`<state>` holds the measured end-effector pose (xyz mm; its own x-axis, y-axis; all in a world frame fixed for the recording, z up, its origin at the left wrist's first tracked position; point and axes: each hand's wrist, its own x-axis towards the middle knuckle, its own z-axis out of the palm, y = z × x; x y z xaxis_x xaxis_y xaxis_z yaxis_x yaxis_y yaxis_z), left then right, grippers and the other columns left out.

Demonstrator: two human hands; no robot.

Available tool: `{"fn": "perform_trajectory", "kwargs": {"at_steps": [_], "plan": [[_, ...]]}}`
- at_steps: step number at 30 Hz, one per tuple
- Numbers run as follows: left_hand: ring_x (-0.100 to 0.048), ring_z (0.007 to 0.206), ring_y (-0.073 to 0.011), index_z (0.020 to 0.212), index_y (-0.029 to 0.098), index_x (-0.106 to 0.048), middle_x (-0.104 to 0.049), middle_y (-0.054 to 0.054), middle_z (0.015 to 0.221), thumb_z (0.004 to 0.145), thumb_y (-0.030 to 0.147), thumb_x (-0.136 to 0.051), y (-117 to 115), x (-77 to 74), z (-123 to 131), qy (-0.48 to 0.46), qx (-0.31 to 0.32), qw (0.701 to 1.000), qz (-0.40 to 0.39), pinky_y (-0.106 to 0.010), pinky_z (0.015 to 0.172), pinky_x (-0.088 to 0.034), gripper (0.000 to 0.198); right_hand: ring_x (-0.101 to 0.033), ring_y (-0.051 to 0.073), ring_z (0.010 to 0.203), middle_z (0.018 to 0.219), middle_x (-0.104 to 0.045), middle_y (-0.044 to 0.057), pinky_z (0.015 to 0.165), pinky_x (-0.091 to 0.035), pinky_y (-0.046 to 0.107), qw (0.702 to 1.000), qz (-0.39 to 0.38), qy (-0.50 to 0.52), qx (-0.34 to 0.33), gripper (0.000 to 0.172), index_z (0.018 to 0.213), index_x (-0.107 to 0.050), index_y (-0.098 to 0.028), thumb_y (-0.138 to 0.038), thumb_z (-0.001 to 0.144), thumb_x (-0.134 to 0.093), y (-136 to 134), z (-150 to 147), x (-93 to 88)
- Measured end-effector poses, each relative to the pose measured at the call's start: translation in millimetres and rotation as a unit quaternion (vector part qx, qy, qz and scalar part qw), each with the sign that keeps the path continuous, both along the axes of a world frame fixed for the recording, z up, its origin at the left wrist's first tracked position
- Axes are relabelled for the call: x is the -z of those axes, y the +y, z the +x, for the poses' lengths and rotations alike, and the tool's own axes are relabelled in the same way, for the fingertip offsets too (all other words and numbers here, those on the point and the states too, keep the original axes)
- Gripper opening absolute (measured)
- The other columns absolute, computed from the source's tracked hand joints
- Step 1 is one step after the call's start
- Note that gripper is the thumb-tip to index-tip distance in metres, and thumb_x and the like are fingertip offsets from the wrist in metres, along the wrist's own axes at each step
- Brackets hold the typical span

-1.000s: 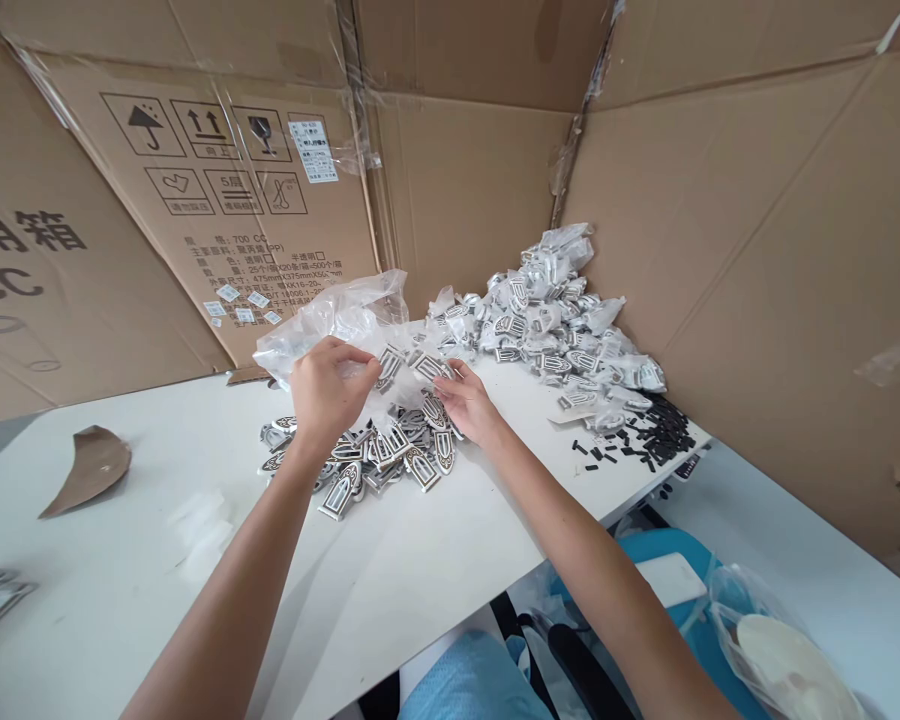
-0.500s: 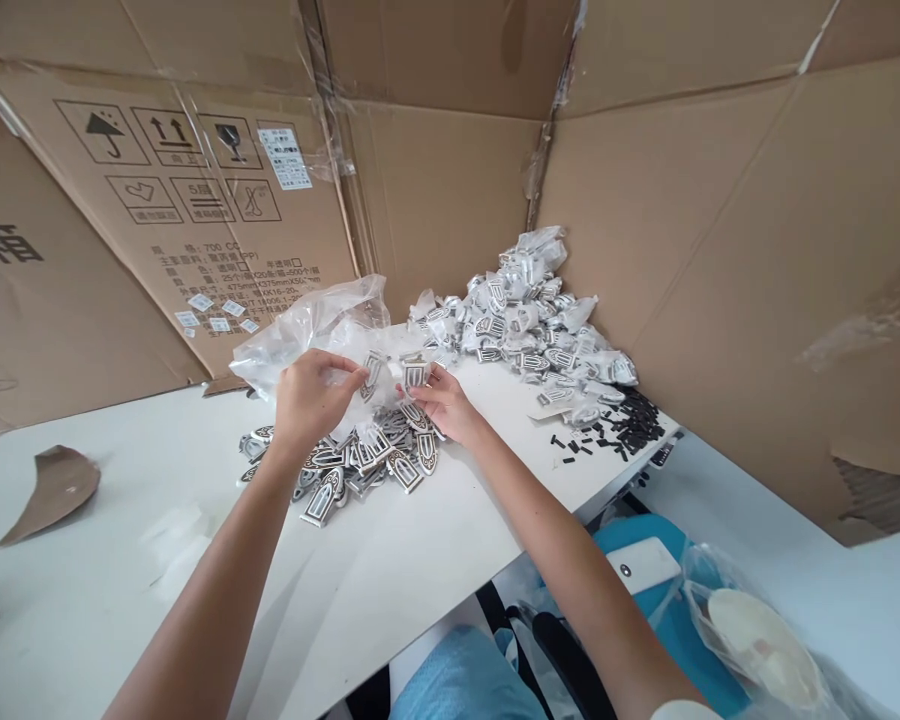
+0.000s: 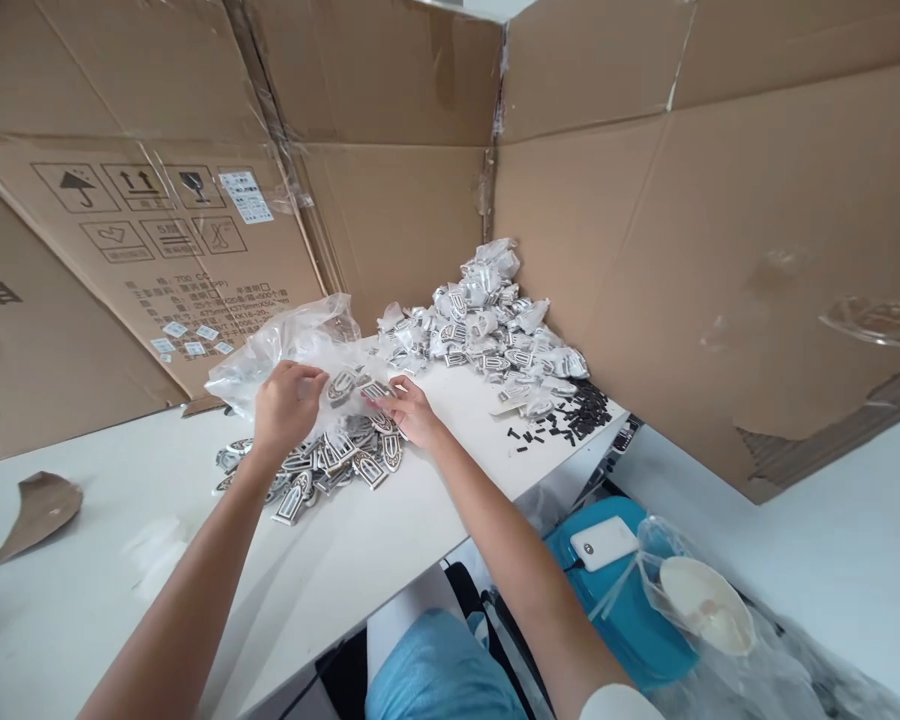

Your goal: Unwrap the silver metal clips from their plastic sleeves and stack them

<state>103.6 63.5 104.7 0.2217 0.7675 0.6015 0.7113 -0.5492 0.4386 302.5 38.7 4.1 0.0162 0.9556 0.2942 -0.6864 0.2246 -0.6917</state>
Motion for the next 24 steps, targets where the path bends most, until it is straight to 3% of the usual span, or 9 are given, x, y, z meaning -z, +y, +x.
{"fn": "perform_trajectory", "kwargs": {"at_steps": [5, 10, 15, 19, 21, 24], "plan": [[-0.069, 0.114, -0.0317, 0.1, 0.017, -0.073, -0.075, -0.017, 0.116, 0.1, 0.037, -0.055, 13, 6.5, -1, -0.076, -0.076, 0.994, -0.003, -0.043, 0.106, -0.05, 0.026, -0.082, 0.024, 0.106, 0.102, -0.083, 0.0, 0.101, -0.062, 0.039, 0.999, 0.002, -0.008, -0.038, 0.054, 0.098, -0.055, -0.027, -0.028, 0.07, -0.101, 5, 3, 7.1], [-0.069, 0.094, -0.0279, 0.091, 0.017, -0.073, -0.073, -0.009, 0.095, 0.093, 0.038, -0.068, 24, -2.3, 7, -0.055, -0.066, 0.995, -0.051, -0.04, 0.093, -0.053, 0.022, -0.082, 0.025, 0.107, 0.099, -0.083, -0.001, 0.104, -0.062, 0.04, 0.999, -0.004, 0.014, -0.034, 0.055, 0.097, -0.056, -0.027, -0.029, 0.068, -0.102, 10, 4, 7.9], [-0.062, 0.103, -0.0218, 0.1, 0.014, -0.073, -0.068, -0.005, 0.106, 0.102, 0.034, -0.065, 23, -36.5, 14, 0.011, -0.035, 0.998, 0.048, -0.036, 0.102, -0.045, 0.021, -0.081, 0.025, 0.112, 0.101, -0.083, -0.001, 0.101, -0.062, 0.038, 0.999, -0.02, 0.047, -0.016, 0.052, 0.096, -0.056, -0.027, -0.025, 0.069, -0.101, 6, 9, 3.6], [-0.061, 0.106, -0.0225, 0.108, 0.015, -0.071, -0.065, -0.006, 0.11, 0.106, 0.033, -0.064, 15, -61.6, 11, -0.004, -0.099, 0.988, 0.116, -0.037, 0.099, -0.046, 0.02, -0.079, 0.024, 0.115, 0.108, -0.083, 0.001, 0.095, -0.062, 0.035, 0.997, -0.017, 0.078, -0.014, 0.048, 0.096, -0.057, -0.027, -0.025, 0.072, -0.098, 2, 9, 3.2], [-0.062, 0.107, -0.0246, 0.114, 0.014, -0.07, -0.065, -0.009, 0.113, 0.108, 0.033, -0.061, 8, -65.1, 10, -0.012, -0.132, 0.98, 0.149, -0.039, 0.095, -0.046, 0.023, -0.077, 0.023, 0.113, 0.11, -0.084, 0.001, 0.091, -0.061, 0.034, 0.995, -0.024, 0.095, -0.012, 0.044, 0.096, -0.059, -0.027, -0.025, 0.074, -0.097, 1, 7, 4.3], [-0.062, 0.104, -0.0247, 0.116, 0.015, -0.069, -0.065, -0.009, 0.115, 0.112, 0.039, -0.055, -8, -56.0, 10, 0.0, -0.128, 0.976, 0.174, -0.037, 0.085, -0.045, 0.028, -0.075, 0.02, 0.105, 0.108, -0.084, 0.0, 0.08, -0.058, 0.028, 0.992, -0.041, 0.116, -0.009, 0.039, 0.097, -0.061, -0.027, -0.023, 0.076, -0.094, 2, 3, 6.5]]}}
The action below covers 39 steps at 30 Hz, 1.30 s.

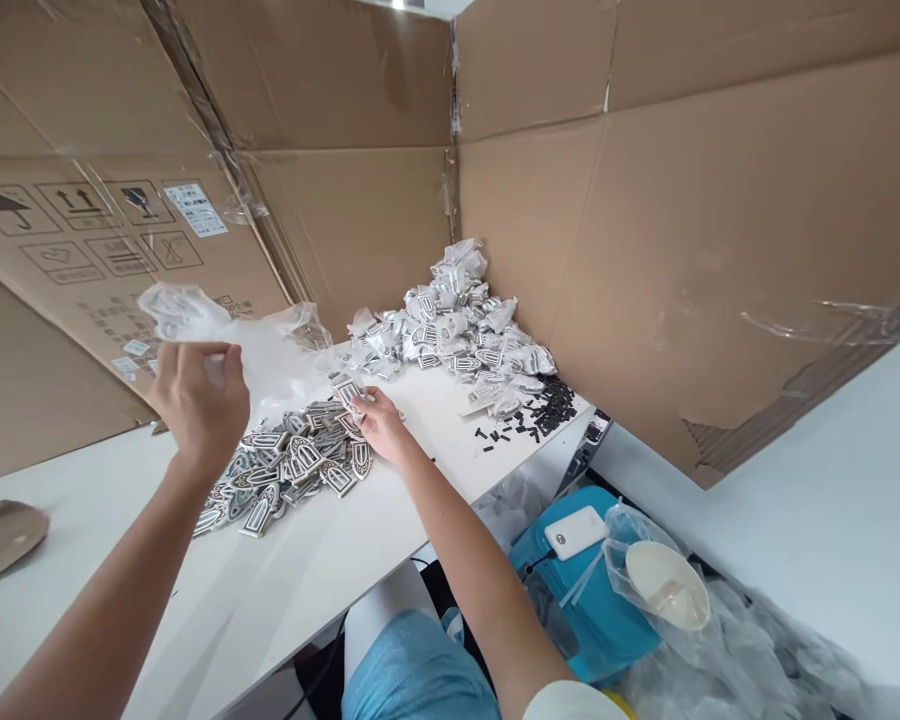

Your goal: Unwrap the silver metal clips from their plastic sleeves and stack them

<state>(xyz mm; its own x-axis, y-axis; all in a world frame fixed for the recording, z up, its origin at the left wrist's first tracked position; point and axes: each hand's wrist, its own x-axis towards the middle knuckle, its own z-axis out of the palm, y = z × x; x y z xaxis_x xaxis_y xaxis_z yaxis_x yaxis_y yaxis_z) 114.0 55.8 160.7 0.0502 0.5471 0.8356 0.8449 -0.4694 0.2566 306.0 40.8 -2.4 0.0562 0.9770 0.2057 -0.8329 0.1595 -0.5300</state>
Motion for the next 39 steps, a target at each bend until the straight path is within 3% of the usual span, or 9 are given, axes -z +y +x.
{"fn": "perform_trajectory", "kwargs": {"at_steps": [4, 8, 13, 18, 21, 24, 28, 33, 39], "plan": [[-0.062, 0.084, -0.0211, 0.111, 0.016, -0.071, -0.068, -0.011, 0.107, 0.115, 0.043, -0.048, -16, 28.0, 9, 0.077, 0.04, 0.996, 0.018, -0.032, 0.064, -0.037, 0.035, -0.073, 0.015, 0.093, 0.096, -0.081, -0.005, 0.083, -0.057, 0.026, 1.0, -0.008, 0.026, -0.001, 0.036, 0.097, -0.064, -0.028, -0.021, 0.077, -0.093, 3, -1, 3.2], [-0.065, 0.08, -0.0211, 0.117, 0.019, -0.067, -0.072, -0.01, 0.108, 0.112, 0.033, -0.049, -18, 54.7, 23, 0.112, 0.094, 0.989, -0.02, -0.031, 0.064, -0.039, 0.024, -0.073, 0.016, 0.095, 0.096, -0.079, -0.004, 0.097, -0.058, 0.031, 0.999, -0.006, 0.038, -0.009, 0.036, 0.092, -0.066, -0.026, -0.023, 0.073, -0.097, 5, -2, 4.8], [-0.063, 0.072, -0.0207, 0.112, 0.02, -0.062, -0.071, -0.008, 0.1, 0.109, 0.023, -0.047, -17, 72.4, 35, 0.057, 0.096, 0.992, -0.067, -0.031, 0.063, -0.04, 0.016, -0.072, 0.018, 0.088, 0.091, -0.077, -0.003, 0.083, -0.059, 0.032, 0.999, -0.012, 0.027, -0.028, 0.038, 0.088, -0.064, -0.026, -0.025, 0.072, -0.099, 3, -8, 2.7], [-0.067, 0.078, -0.0202, 0.108, 0.022, -0.065, -0.068, -0.009, 0.111, 0.109, 0.017, -0.039, -20, 74.6, 42, 0.09, 0.181, 0.973, -0.115, -0.031, 0.062, -0.044, 0.026, -0.065, 0.014, 0.076, 0.086, -0.072, -0.005, 0.07, -0.052, 0.025, 0.999, -0.015, 0.033, 0.011, 0.041, 0.079, -0.057, -0.026, -0.026, 0.074, -0.097, 3, -8, -1.8], [-0.071, 0.083, -0.0221, 0.119, 0.022, -0.065, -0.068, -0.009, 0.113, 0.111, 0.025, -0.04, -18, 73.3, 44, 0.078, 0.219, 0.961, -0.149, -0.033, 0.068, -0.05, 0.026, -0.066, 0.014, 0.081, 0.087, -0.072, -0.005, 0.076, -0.053, 0.026, 0.999, -0.018, 0.035, 0.031, 0.043, 0.078, -0.056, -0.026, -0.023, 0.072, -0.098, 4, -5, -5.0], [-0.073, 0.087, -0.0232, 0.122, 0.024, -0.068, -0.069, -0.008, 0.116, 0.109, 0.039, -0.056, -11, 73.0, 45, 0.06, 0.239, 0.957, -0.153, -0.034, 0.073, -0.054, 0.023, -0.068, 0.015, 0.09, 0.093, -0.075, -0.002, 0.085, -0.054, 0.027, 0.999, -0.019, 0.029, 0.033, 0.038, 0.079, -0.062, -0.025, -0.019, 0.068, -0.098, 4, -3, -8.5], [-0.073, 0.09, -0.022, 0.107, 0.023, -0.073, -0.07, -0.007, 0.106, 0.105, 0.036, -0.063, 0, 74.2, 47, 0.004, 0.264, 0.957, -0.122, -0.032, 0.075, -0.055, 0.017, -0.068, 0.016, 0.09, 0.098, -0.077, 0.0, 0.083, -0.053, 0.027, 0.999, -0.027, 0.028, 0.029, 0.033, 0.086, -0.071, -0.023, -0.018, 0.067, -0.097, 2, -3, -11.5], [-0.071, 0.086, -0.0201, 0.097, 0.023, -0.074, -0.07, -0.006, 0.098, 0.107, 0.032, -0.059, 10, 70.3, 51, -0.003, 0.302, 0.94, -0.159, -0.032, 0.079, -0.054, 0.02, -0.065, 0.015, 0.084, 0.096, -0.074, 0.0, 0.073, -0.051, 0.025, 0.998, -0.042, 0.045, 0.026, 0.029, 0.095, -0.073, -0.024, -0.019, 0.074, -0.091, -2, -1, -15.3], [-0.071, 0.089, -0.0224, 0.096, 0.024, -0.072, -0.072, -0.006, 0.099, 0.105, 0.031, -0.06, 14, 65.1, 54, 0.022, 0.287, 0.938, -0.195, -0.034, 0.08, -0.053, 0.017, -0.062, 0.016, 0.081, 0.106, -0.073, -0.001, 0.069, -0.05, 0.027, 0.995, -0.06, 0.045, 0.061, 0.047, 0.121, -0.074, -0.029, -0.014, 0.077, -0.083, -6, 7, -22.6]]}}
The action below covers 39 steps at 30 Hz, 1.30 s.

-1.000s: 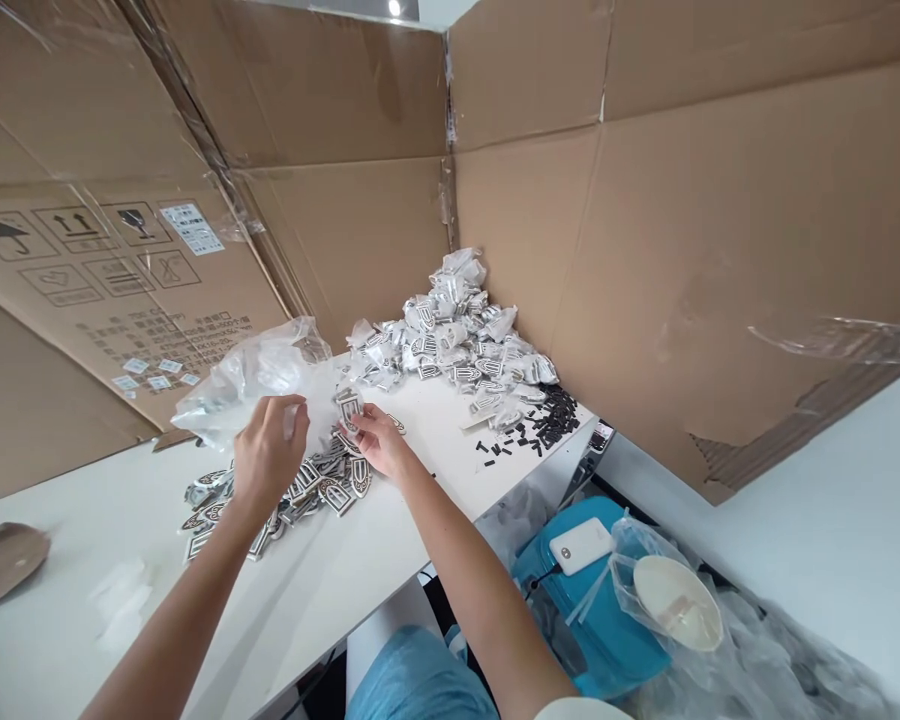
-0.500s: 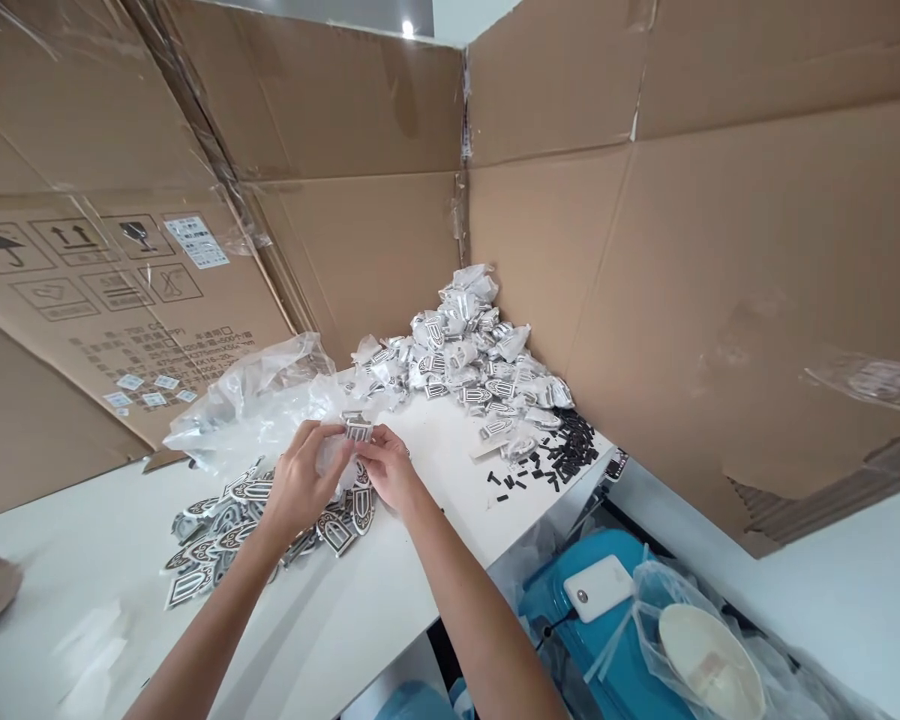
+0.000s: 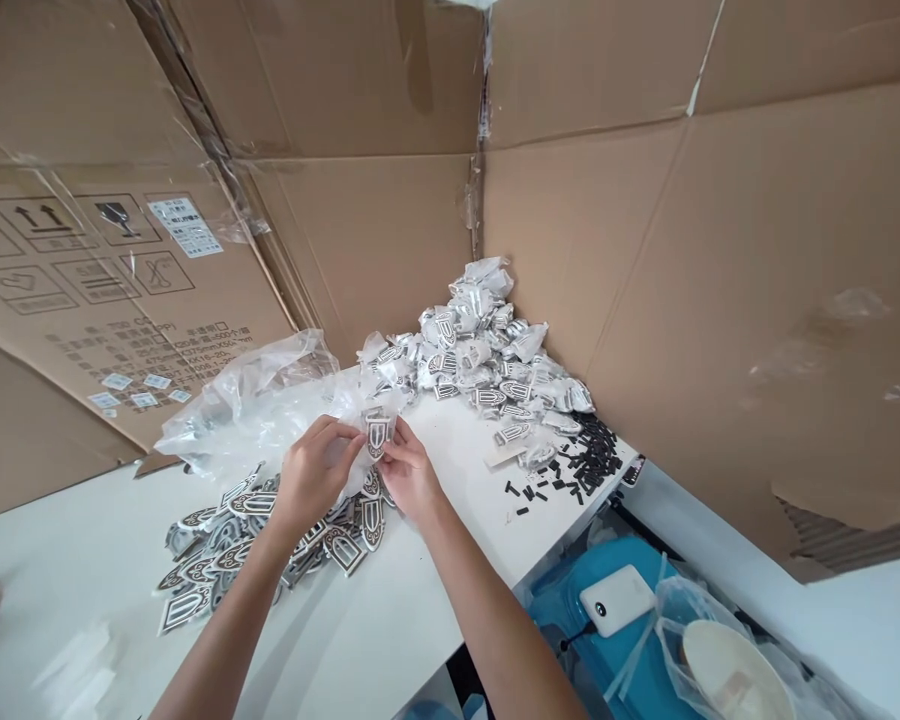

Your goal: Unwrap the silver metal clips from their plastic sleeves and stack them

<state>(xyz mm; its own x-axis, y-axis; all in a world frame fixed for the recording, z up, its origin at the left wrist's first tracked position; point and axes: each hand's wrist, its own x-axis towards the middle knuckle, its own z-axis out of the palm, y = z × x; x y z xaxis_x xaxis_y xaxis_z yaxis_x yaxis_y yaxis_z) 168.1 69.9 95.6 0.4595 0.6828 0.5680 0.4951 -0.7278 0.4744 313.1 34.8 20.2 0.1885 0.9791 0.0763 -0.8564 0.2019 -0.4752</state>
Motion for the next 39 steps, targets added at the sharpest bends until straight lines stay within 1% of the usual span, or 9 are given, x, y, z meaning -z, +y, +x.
{"fn": "perform_trajectory", "kwargs": {"at_steps": [7, 12, 16, 20, 23, 26, 31, 35, 39], "plan": [[-0.072, 0.089, -0.0231, 0.094, 0.022, -0.07, -0.073, -0.006, 0.1, 0.104, 0.03, -0.062, 8, -5.6, -8, -0.044, -0.119, 0.991, 0.043, -0.034, 0.078, -0.052, 0.015, -0.065, 0.019, 0.09, 0.126, -0.073, 0.005, 0.079, -0.056, 0.034, 0.99, -0.086, -0.009, 0.113, 0.045, 0.124, -0.076, -0.03, -0.029, 0.08, -0.083, 10, 10, 16.1], [-0.071, 0.084, -0.0221, 0.087, 0.023, -0.072, -0.074, -0.003, 0.094, 0.1, 0.037, -0.07, 12, -12.0, -19, -0.036, -0.111, 0.993, -0.01, -0.035, 0.079, -0.051, 0.019, -0.064, 0.018, 0.086, 0.133, -0.071, 0.006, 0.078, -0.054, 0.035, 0.983, -0.111, 0.0, 0.146, 0.034, 0.114, -0.077, -0.028, -0.039, 0.082, -0.083, 13, 8, 22.7], [-0.07, 0.085, -0.0232, 0.091, 0.022, -0.07, -0.073, -0.005, 0.093, 0.103, 0.036, -0.066, 7, -18.4, -18, -0.09, -0.16, 0.982, 0.047, -0.036, 0.08, -0.053, 0.018, -0.06, 0.019, 0.085, 0.115, -0.069, 0.004, 0.078, -0.05, 0.033, 0.967, -0.112, -0.146, 0.176, 0.033, 0.112, -0.076, -0.027, -0.043, 0.084, -0.084, 8, -2, 20.3], [-0.068, 0.087, -0.0226, 0.094, 0.022, -0.065, -0.071, -0.006, 0.094, 0.106, 0.037, -0.063, -3, -31.3, -17, -0.117, -0.185, 0.968, 0.123, -0.034, 0.077, -0.052, 0.019, -0.06, 0.027, 0.117, 0.141, -0.06, 0.008, 0.105, -0.051, 0.04, 0.911, -0.052, -0.321, 0.254, 0.049, 0.135, -0.071, -0.034, -0.045, 0.089, -0.084, -7, -14, 8.9], [-0.067, 0.083, -0.0209, 0.094, 0.023, -0.065, -0.071, -0.005, 0.095, 0.107, 0.036, -0.061, -13, -39.4, -17, -0.052, -0.099, 0.991, 0.077, -0.033, 0.074, -0.051, 0.018, -0.052, 0.031, 0.142, 0.163, -0.048, 0.007, 0.119, -0.047, 0.046, 0.912, 0.009, -0.342, 0.224, 0.067, 0.152, -0.061, -0.037, -0.046, 0.09, -0.085, -21, -22, -4.8], [-0.067, 0.081, -0.02, 0.095, 0.024, -0.066, -0.071, -0.003, 0.091, 0.108, 0.04, -0.061, -24, -42.3, -15, -0.006, 0.038, 0.997, -0.063, -0.032, 0.075, -0.052, 0.021, -0.044, 0.032, 0.156, 0.169, -0.049, 0.003, 0.125, -0.044, 0.049, 0.945, 0.011, -0.298, 0.134, 0.075, 0.157, -0.056, -0.04, -0.046, 0.089, -0.087, -35, -28, -18.9], [-0.073, 0.097, -0.0221, 0.135, 0.027, -0.06, -0.077, -0.006, 0.108, 0.114, 0.052, -0.046, -38, -46.7, -15, -0.03, 0.208, 0.934, -0.289, -0.034, 0.083, -0.061, 0.035, -0.069, 0.033, 0.134, 0.137, -0.076, 0.003, 0.116, -0.055, 0.048, 0.96, -0.069, -0.242, 0.125, 0.064, 0.14, -0.071, -0.033, -0.045, 0.081, -0.094, -62, -23, -32.3], [-0.072, 0.121, -0.0273, 0.145, 0.031, -0.062, -0.073, -0.01, 0.138, 0.111, 0.053, -0.057, -44, -59.3, -24, -0.002, 0.223, 0.941, -0.255, -0.04, 0.098, -0.064, 0.041, -0.072, 0.034, 0.131, 0.133, -0.08, 0.004, 0.114, -0.057, 0.048, 0.94, -0.126, -0.288, 0.134, 0.06, 0.132, -0.078, -0.031, -0.042, 0.077, -0.098, -99, 10, -22.9], [-0.077, 0.11, -0.0264, 0.136, 0.032, -0.072, -0.076, -0.008, 0.133, 0.108, 0.05, -0.063, -45, -67.6, -32, 0.004, 0.215, 0.951, -0.224, -0.041, 0.095, -0.067, 0.035, -0.078, 0.039, 0.118, 0.113, -0.086, 0.01, 0.103, -0.063, 0.05, 0.921, -0.275, -0.255, 0.104, 0.058, 0.111, -0.085, -0.025, -0.043, 0.06, -0.106, -145, 47, -3.3]]}}
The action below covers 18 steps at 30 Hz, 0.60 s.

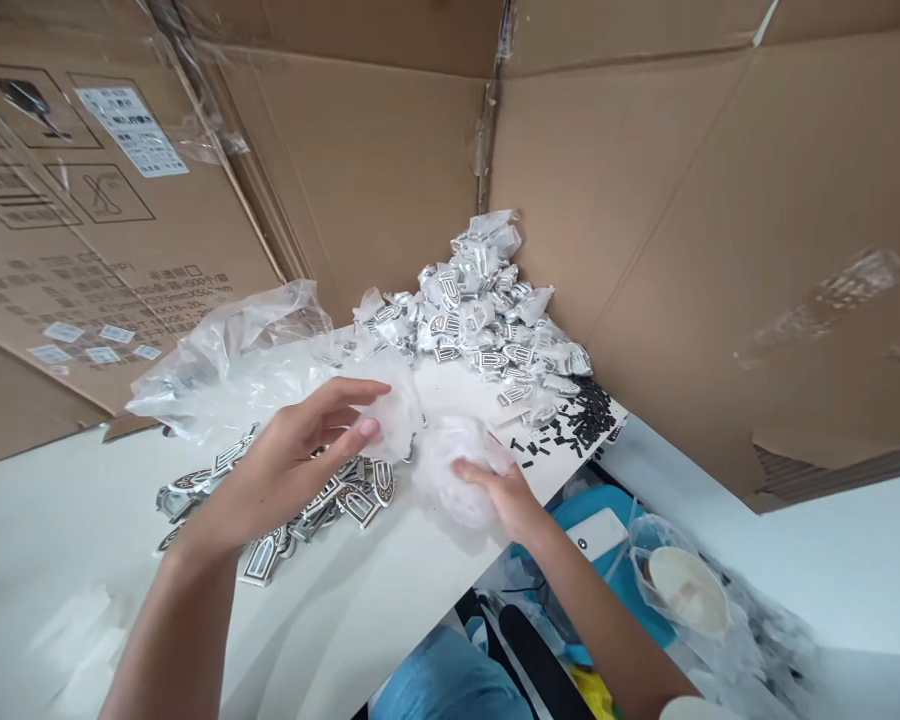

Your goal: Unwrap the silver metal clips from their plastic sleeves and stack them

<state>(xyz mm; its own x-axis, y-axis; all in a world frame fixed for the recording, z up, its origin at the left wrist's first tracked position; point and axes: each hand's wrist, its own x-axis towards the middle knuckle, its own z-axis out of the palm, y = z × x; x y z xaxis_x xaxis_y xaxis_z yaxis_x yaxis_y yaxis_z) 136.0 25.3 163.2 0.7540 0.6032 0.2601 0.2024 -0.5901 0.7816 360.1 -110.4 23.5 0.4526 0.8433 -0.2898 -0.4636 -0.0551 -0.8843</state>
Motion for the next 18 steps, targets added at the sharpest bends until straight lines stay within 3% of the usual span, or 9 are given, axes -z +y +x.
{"fn": "perform_trajectory", "kwargs": {"at_steps": [2, 5, 9, 12, 15, 18], "plan": [[-0.078, 0.107, -0.0246, 0.133, 0.033, -0.074, -0.077, -0.006, 0.131, 0.109, 0.047, -0.062, 1, 2.4, 0, 0.026, 0.057, 0.998, -0.003, -0.039, 0.095, -0.067, 0.031, -0.079, 0.039, 0.116, 0.116, -0.085, 0.013, 0.098, -0.065, 0.05, 0.999, -0.036, 0.009, 0.022, 0.058, 0.108, -0.084, -0.025, -0.044, 0.058, -0.107, -17, 7, 4.1], [-0.079, 0.11, -0.0242, 0.138, 0.036, -0.07, -0.078, -0.004, 0.132, 0.109, 0.042, -0.061, -2, 12.2, 9, 0.047, 0.097, 0.994, 0.002, -0.036, 0.091, -0.066, 0.031, -0.079, 0.038, 0.117, 0.13, -0.082, 0.013, 0.093, -0.067, 0.05, 0.999, -0.003, 0.03, 0.016, 0.065, 0.119, -0.081, -0.028, -0.056, 0.064, -0.102, -25, -1, -1.0], [-0.079, 0.105, -0.0239, 0.147, 0.032, -0.057, -0.082, -0.006, 0.119, 0.114, 0.042, -0.049, -13, 26.0, 29, 0.064, 0.171, 0.981, -0.072, -0.035, 0.085, -0.062, 0.035, -0.078, 0.039, 0.119, 0.13, -0.081, 0.014, 0.089, -0.067, 0.049, 0.995, 0.042, 0.078, -0.041, 0.073, 0.12, -0.08, -0.028, -0.075, 0.066, -0.093, -12, -28, -11.4], [-0.075, 0.097, -0.0236, 0.139, 0.029, -0.064, -0.081, -0.007, 0.111, 0.116, 0.044, -0.041, -16, 30.1, 37, 0.073, 0.228, 0.964, -0.112, -0.036, 0.083, -0.061, 0.036, -0.08, 0.038, 0.112, 0.117, -0.085, 0.013, 0.085, -0.067, 0.047, 0.993, 0.046, 0.099, -0.039, 0.064, 0.11, -0.083, -0.027, -0.065, 0.061, -0.1, 1, -39, -10.7], [-0.073, 0.115, -0.026, 0.127, 0.029, -0.075, -0.076, -0.009, 0.128, 0.114, 0.042, -0.045, -11, 26.2, 34, 0.035, 0.224, 0.968, -0.109, -0.038, 0.093, -0.061, 0.035, -0.082, 0.036, 0.105, 0.112, -0.085, 0.01, 0.085, -0.067, 0.045, 0.996, 0.032, 0.086, -0.021, 0.057, 0.108, -0.084, -0.028, -0.051, 0.059, -0.103, 6, -38, -5.5], [-0.072, 0.118, -0.0251, 0.118, 0.029, -0.078, -0.073, -0.008, 0.132, 0.113, 0.044, -0.05, -3, 19.9, 23, 0.037, 0.157, 0.985, -0.068, -0.036, 0.089, -0.062, 0.032, -0.082, 0.037, 0.103, 0.112, -0.086, 0.011, 0.093, -0.065, 0.049, 0.997, -0.013, 0.071, -0.021, 0.051, 0.105, -0.085, -0.025, -0.044, 0.061, -0.102, -6, -25, 1.4]]}}
